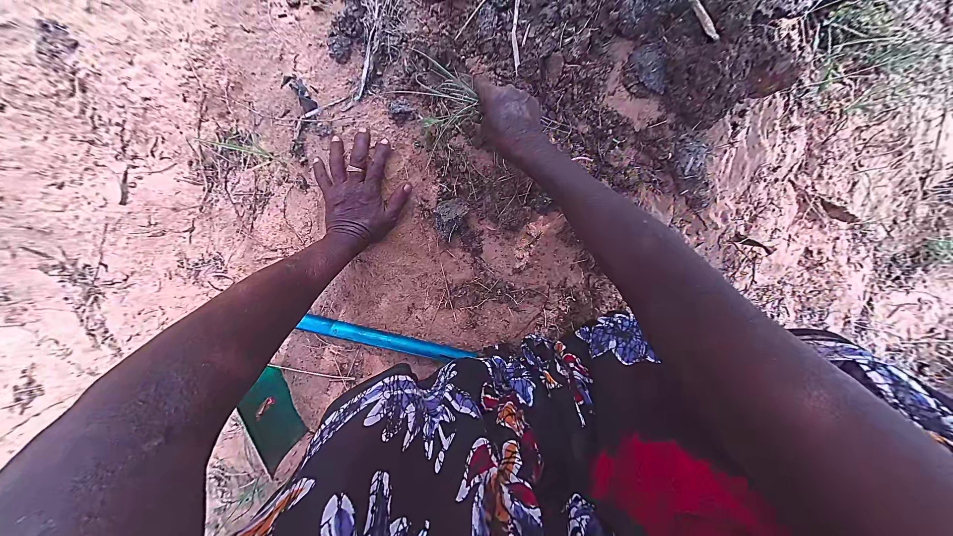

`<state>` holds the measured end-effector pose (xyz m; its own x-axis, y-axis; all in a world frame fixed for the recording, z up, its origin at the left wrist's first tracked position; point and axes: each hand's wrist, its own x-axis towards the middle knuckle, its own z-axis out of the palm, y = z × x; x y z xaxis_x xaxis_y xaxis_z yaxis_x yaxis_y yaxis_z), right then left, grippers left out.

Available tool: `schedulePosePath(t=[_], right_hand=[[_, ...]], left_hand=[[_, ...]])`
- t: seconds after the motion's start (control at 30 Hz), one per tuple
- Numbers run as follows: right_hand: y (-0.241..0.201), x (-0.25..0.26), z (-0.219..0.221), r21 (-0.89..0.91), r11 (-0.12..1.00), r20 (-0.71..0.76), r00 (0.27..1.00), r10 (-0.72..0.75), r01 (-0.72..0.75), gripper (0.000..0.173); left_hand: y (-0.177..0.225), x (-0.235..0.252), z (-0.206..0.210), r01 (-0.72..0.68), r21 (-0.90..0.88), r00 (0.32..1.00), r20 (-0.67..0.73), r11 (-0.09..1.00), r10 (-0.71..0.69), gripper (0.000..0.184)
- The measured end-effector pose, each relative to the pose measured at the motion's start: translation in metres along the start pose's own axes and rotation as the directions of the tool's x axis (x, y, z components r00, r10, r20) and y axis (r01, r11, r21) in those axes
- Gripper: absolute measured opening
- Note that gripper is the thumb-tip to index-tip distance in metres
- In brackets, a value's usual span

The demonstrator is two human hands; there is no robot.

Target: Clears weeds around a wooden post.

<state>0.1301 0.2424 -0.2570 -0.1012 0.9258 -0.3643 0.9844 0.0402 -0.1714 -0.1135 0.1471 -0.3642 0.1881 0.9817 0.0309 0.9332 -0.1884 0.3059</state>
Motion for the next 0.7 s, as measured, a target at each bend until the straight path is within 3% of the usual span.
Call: schedulePosePath(t=[0.2,0.3,0.4,0.5,0.6,0.7], right_hand=[[0.016,-0.028,-0.014,0.055,0.998,-0.038,0.999,-0.02,0.022,0.034],[0.045,-0.044,-0.038,0.11,0.989,-0.117,0.99,-0.082,0.095,0.032],[0.085,-0.07,-0.072,0.21,0.968,-0.093,0.988,-0.121,0.139,0.034],[0.139,-0.114,-0.114,0.219,0.973,-0.045,0.996,-0.071,0.079,0.028],[0.191,-0.169,-0.153,0.174,0.981,-0.008,0.996,0.092,-0.089,0.024],[0.238,-0.217,-0.171,0.192,0.958,-0.065,0.972,0.227,-0.211,0.018]], left_hand=[[0.0,-0.001,-0.002,0.002,0.002,1.0,0.008,1.0,-0.002,0.078],[0.002,0.001,-0.002,0.013,-0.003,0.999,0.036,1.0,-0.013,0.078],[-0.001,0.0,-0.006,0.017,-0.005,0.998,0.068,1.0,-0.016,0.079],[-0.001,0.002,-0.01,0.01,-0.035,0.993,0.117,0.999,-0.006,0.079],[-0.002,0.005,-0.018,0.045,-0.024,0.972,0.23,0.999,-0.039,0.076],[0.007,0.003,-0.029,0.095,0.014,0.948,0.302,0.995,-0.094,0.071]])
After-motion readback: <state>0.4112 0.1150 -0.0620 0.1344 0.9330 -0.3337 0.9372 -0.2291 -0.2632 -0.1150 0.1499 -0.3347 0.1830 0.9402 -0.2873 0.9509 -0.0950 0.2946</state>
